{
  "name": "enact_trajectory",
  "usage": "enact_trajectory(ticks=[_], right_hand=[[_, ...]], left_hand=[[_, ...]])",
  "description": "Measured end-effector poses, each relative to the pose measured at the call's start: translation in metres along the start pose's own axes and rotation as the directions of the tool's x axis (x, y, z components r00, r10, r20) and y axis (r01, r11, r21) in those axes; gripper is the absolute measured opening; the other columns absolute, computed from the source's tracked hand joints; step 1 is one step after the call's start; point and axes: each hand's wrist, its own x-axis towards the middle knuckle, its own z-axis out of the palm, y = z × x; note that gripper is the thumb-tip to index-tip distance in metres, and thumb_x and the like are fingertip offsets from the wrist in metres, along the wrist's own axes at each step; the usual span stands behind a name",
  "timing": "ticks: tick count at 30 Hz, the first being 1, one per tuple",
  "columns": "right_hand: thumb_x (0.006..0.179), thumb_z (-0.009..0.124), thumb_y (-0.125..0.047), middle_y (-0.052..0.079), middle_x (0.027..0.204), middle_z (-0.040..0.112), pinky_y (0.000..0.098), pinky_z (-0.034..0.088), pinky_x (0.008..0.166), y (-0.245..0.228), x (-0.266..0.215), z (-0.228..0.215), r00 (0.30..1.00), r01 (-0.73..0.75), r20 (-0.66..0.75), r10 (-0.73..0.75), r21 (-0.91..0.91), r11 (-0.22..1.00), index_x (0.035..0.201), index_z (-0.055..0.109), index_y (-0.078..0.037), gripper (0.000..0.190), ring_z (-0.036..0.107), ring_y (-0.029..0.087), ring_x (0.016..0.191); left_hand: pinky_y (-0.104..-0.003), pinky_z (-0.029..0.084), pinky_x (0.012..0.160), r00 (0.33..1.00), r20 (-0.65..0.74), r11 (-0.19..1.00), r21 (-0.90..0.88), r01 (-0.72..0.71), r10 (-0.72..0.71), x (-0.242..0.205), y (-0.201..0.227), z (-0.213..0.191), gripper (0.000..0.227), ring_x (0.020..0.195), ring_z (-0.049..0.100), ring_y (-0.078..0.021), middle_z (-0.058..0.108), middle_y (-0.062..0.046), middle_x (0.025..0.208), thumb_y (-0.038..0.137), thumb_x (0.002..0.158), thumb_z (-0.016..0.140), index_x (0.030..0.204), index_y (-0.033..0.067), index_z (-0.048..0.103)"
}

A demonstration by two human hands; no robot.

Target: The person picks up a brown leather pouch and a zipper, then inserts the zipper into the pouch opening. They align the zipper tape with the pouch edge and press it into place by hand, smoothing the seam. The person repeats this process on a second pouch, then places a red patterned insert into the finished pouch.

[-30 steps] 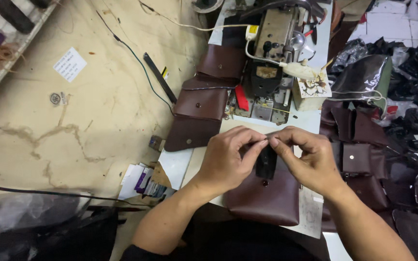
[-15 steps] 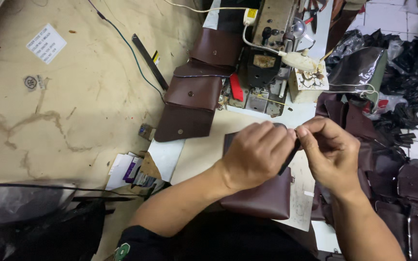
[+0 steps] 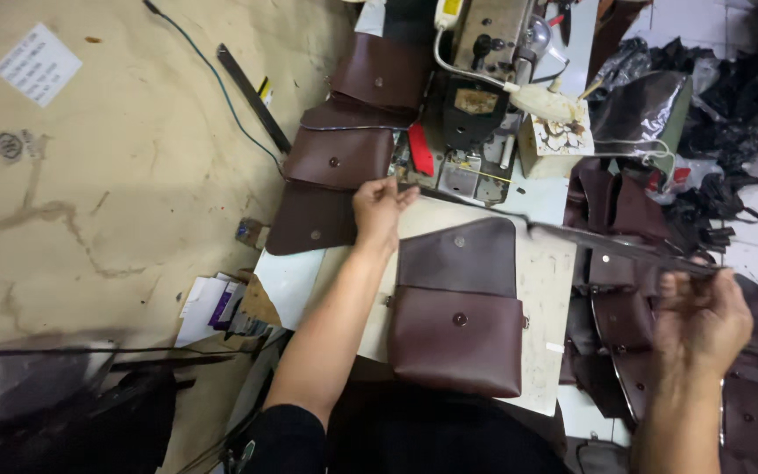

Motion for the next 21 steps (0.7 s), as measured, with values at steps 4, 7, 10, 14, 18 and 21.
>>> enact_trajectory(ticks=[4, 7, 10, 14, 18, 21], right_hand=[[0.111, 0.057, -0.013, 0.017, 0.104, 0.074, 0.0340, 0.076, 0.083, -0.017, 0.033, -0.057, 0.991, 0.016, -0.134, -0.007, 0.064, 0.998, 0.108, 0.062, -0.007, 0.008, 0.080, 0.030, 0.093], [0.102, 0.065, -0.022, 0.011, 0.104, 0.075, 0.0279, 0.073, 0.091, -0.037, 0.047, -0.091, 0.991, 0.030, -0.132, -0.013, 0.132, 0.991, 0.105, 0.071, -0.006, 0.018, 0.080, 0.030, 0.107], [0.100, 0.062, -0.031, 0.005, 0.113, 0.073, 0.0202, 0.075, 0.094, -0.048, 0.042, -0.099, 0.979, 0.033, -0.202, -0.020, 0.064, 0.997, 0.117, 0.067, -0.007, 0.029, 0.080, 0.021, 0.111], [0.104, 0.064, -0.042, -0.001, 0.117, 0.075, 0.0279, 0.068, 0.118, -0.043, 0.034, -0.104, 0.999, 0.046, 0.023, -0.044, -0.125, 0.991, 0.114, 0.071, -0.019, 0.027, 0.077, 0.021, 0.124], [0.092, 0.078, -0.043, 0.010, 0.114, 0.077, 0.0361, 0.070, 0.113, -0.044, -0.014, -0.025, 0.995, -0.008, 0.097, 0.011, -0.031, 0.999, 0.105, 0.071, -0.015, 0.032, 0.079, 0.029, 0.116], [0.098, 0.070, -0.047, 0.011, 0.111, 0.072, 0.0369, 0.067, 0.105, -0.040, -0.052, 0.042, 0.976, -0.029, 0.216, 0.039, -0.051, 0.998, 0.108, 0.071, -0.018, 0.031, 0.075, 0.030, 0.113]], left_hand=[[-0.053, 0.065, 0.092, 0.995, -0.091, 0.997, -0.046, -0.054, 0.050, 0.060, -0.053, -0.011, 0.008, 0.083, 0.075, -0.0427, 0.061, -0.029, 0.098, -0.003, 0.104, 0.054, 0.106, -0.0111, 0.053], [-0.039, 0.067, 0.084, 0.988, -0.118, 0.995, 0.028, -0.094, 0.096, 0.055, -0.045, 0.001, 0.014, 0.085, 0.077, -0.0408, 0.066, -0.032, 0.093, 0.002, 0.105, 0.052, 0.108, -0.0120, 0.054], [-0.042, 0.066, 0.091, 0.994, -0.076, 0.997, 0.009, -0.082, 0.083, 0.054, -0.038, 0.004, 0.020, 0.087, 0.076, -0.0397, 0.062, -0.031, 0.101, 0.002, 0.100, 0.058, 0.110, -0.0156, 0.054], [-0.035, 0.064, 0.090, 0.999, -0.016, 0.994, 0.095, -0.044, 0.046, 0.037, -0.015, 0.002, 0.025, 0.095, 0.076, -0.0349, 0.067, -0.025, 0.102, 0.006, 0.095, 0.067, 0.112, -0.0105, 0.060], [-0.044, 0.065, 0.097, 0.980, 0.155, 0.974, 0.168, -0.150, 0.124, 0.003, 0.020, -0.004, 0.017, 0.094, 0.077, -0.0363, 0.070, -0.028, 0.105, 0.004, 0.097, 0.064, 0.103, -0.0117, 0.062], [-0.030, 0.065, 0.057, 0.987, 0.139, 0.937, 0.327, -0.123, 0.081, -0.024, 0.048, -0.001, 0.017, 0.078, 0.080, -0.0292, 0.076, -0.018, 0.095, 0.011, 0.099, 0.066, 0.106, -0.0042, 0.069]])
